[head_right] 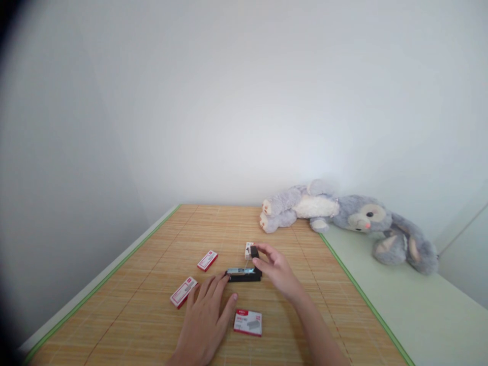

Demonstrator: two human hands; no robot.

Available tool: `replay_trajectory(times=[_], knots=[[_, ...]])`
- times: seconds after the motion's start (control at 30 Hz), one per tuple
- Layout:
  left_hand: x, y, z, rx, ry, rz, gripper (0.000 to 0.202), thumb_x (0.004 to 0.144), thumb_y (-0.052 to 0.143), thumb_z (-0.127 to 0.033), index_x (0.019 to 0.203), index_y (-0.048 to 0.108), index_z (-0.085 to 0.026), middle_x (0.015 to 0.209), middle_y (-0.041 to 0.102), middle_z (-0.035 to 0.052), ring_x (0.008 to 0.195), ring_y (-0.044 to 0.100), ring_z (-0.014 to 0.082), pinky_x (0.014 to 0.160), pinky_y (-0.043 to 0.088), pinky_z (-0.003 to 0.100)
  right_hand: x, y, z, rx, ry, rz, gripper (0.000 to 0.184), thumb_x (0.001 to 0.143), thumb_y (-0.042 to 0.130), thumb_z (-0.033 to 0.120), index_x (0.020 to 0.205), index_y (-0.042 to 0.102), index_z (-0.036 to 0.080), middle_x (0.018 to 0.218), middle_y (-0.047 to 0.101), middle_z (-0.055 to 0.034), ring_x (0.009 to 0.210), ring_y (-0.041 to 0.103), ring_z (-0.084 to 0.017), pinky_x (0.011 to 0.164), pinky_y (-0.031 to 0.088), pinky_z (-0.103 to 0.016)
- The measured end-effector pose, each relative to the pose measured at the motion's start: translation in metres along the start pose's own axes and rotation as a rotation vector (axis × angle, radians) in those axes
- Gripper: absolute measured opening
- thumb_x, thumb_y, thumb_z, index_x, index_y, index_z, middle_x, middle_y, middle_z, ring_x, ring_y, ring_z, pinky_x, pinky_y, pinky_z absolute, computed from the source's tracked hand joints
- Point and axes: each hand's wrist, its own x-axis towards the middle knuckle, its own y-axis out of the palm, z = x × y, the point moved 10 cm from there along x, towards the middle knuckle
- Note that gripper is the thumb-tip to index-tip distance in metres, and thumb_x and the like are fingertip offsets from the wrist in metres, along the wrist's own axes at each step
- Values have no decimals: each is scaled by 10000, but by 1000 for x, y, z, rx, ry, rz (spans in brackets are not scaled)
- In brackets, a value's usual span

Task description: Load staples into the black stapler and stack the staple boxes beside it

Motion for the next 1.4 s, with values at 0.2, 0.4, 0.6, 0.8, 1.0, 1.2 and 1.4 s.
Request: replay_trajectory(times=[0.2,0.4,0.6,0.8,1.0,1.2,1.4], knots=[[-1,4,1,-18,-23,7,453,1012,421,-460,1431,510,-312,1485,547,50,1373,453,298,1141,324,575,-39,-78,-40,137,174,-159,597,711,832,536,1196,654,237,1245,676,-100,1182,626,-299,988,544,-459],[-4,1,8,-128,-30,-21,444,1009,434,-410,1432,497,-287,1480,536,58,1382,444,279,1153,362,533,-70,-89,-64,66,325,-141,593,730,806,494,1229,615,238,1023,691,-52,867,694,-197,785,596,-325],[-13,0,-8,-332,121,190,504,856,678,-446,1330,557,-326,1362,587,53,1255,537,275,1058,466,430,-111,-49,-66,-69,537,-6,467,803,645,667,880,613,208,589,558,54,395,461,-81,346,301,-186],[2,4,-25,-359,130,281,242,796,718,-312,1035,676,-325,1126,651,10,1093,579,244,940,472,374,-117,24,-61,-98,576,174,536,820,540,740,739,569,211,510,524,65,325,325,-49,336,188,-195],[15,12,-13,-422,116,284,264,758,771,-328,1015,709,-325,1039,656,-6,1032,600,219,890,473,326,-89,29,-75,-158,488,97,479,802,569,668,646,515,218,445,464,73,359,324,-59,380,200,-202],[13,7,11,-473,91,286,237,773,773,-306,997,695,-313,1066,648,-13,1046,605,205,916,471,312,-93,23,-78,-180,545,114,433,806,584,628,660,509,228,452,476,75,340,307,-66,366,196,-211],[11,0,15,-405,85,182,497,681,842,-339,1129,630,-306,1262,599,23,1209,546,258,1020,459,372,-78,5,-48,-345,342,-46,337,870,592,556,917,604,222,510,524,67,441,440,-120,442,273,-226]])
